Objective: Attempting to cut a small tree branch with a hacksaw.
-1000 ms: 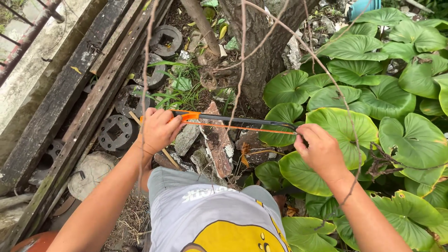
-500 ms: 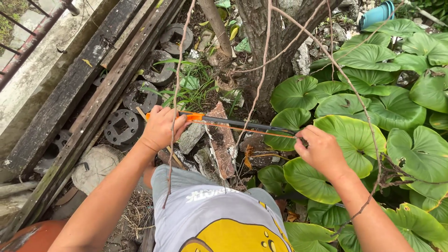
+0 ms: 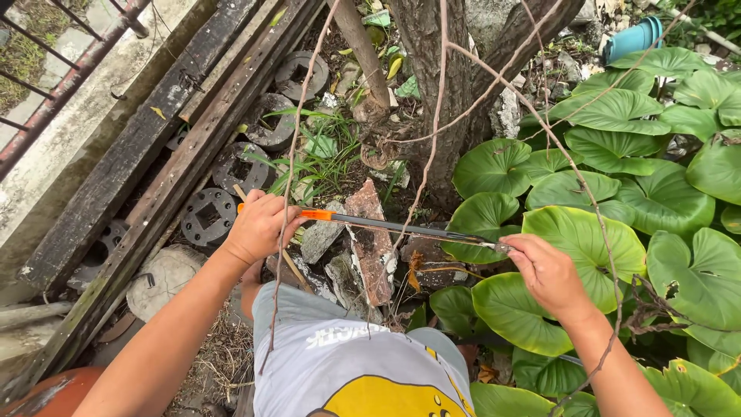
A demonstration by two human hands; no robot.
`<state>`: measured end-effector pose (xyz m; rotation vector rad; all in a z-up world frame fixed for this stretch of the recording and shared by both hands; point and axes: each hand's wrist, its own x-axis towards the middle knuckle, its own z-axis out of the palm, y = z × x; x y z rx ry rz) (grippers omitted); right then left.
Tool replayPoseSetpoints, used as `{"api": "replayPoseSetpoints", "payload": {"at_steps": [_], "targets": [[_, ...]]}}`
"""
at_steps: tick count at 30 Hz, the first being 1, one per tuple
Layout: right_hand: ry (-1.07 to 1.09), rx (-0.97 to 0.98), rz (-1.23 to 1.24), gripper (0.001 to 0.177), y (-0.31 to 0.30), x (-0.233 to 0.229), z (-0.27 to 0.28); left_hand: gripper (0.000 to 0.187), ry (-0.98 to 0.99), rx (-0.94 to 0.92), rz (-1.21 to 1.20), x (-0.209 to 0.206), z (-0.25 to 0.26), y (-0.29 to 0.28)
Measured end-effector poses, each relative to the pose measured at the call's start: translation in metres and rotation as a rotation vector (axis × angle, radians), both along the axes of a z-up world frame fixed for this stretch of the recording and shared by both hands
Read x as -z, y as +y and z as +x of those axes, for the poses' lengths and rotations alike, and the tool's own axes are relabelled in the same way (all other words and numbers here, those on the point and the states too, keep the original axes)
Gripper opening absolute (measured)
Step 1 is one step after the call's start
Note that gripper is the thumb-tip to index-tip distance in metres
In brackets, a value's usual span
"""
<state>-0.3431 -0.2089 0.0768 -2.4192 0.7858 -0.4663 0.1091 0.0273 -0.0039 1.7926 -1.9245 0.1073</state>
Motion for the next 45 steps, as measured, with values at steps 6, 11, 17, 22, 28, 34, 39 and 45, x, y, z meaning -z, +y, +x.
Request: {"api": "replayPoseSetpoints", "payload": {"at_steps": [6, 11, 17, 22, 28, 34, 39, 45], "targets": [[0.009, 0.149, 0.104, 0.028, -0.014, 0.036, -0.004, 0.016, -0.053, 0.024, 0.017, -0.005, -0.004, -0.005], [-0.103, 0.603, 1.262, 0.043, -0.014, 0.065, 0.0, 0.02, -0.284, -0.097, -0.155, -0.013, -0.008, -0.005], [-0.158, 0.515, 1.902, 0.042, -0.017, 0.115, -0.029, 0.018, -0.34, 0.04, -0.181, -0.024, -0.003, -0.013], [-0.154, 0.584, 1.267, 0.018, 0.003, 0.075, -0.011, 0.021, -0.23, 0.05, -0.038, -0.008, 0.001, -0.018], [-0.361, 0.319, 1.022, 0.033, -0.015, 0.075, -0.026, 0.028, -0.018, 0.03, 0.022, -0.015, 0.002, -0.018], [-0.328, 0.322, 0.861, 0.026, -0.045, 0.078, -0.025, 0.029, 0.135, 0.078, 0.05, -0.011, 0.006, -0.025], [-0.13, 0.276, 0.591, 0.026, -0.056, 0.072, -0.02, 0.026, 0.121, 0.107, 0.063, -0.004, 0.01, -0.029], [0.022, 0.223, 0.375, 0.029, -0.07, 0.104, -0.027, 0.021, 0.066, 0.092, 0.011, -0.014, 0.007, -0.033]]}}
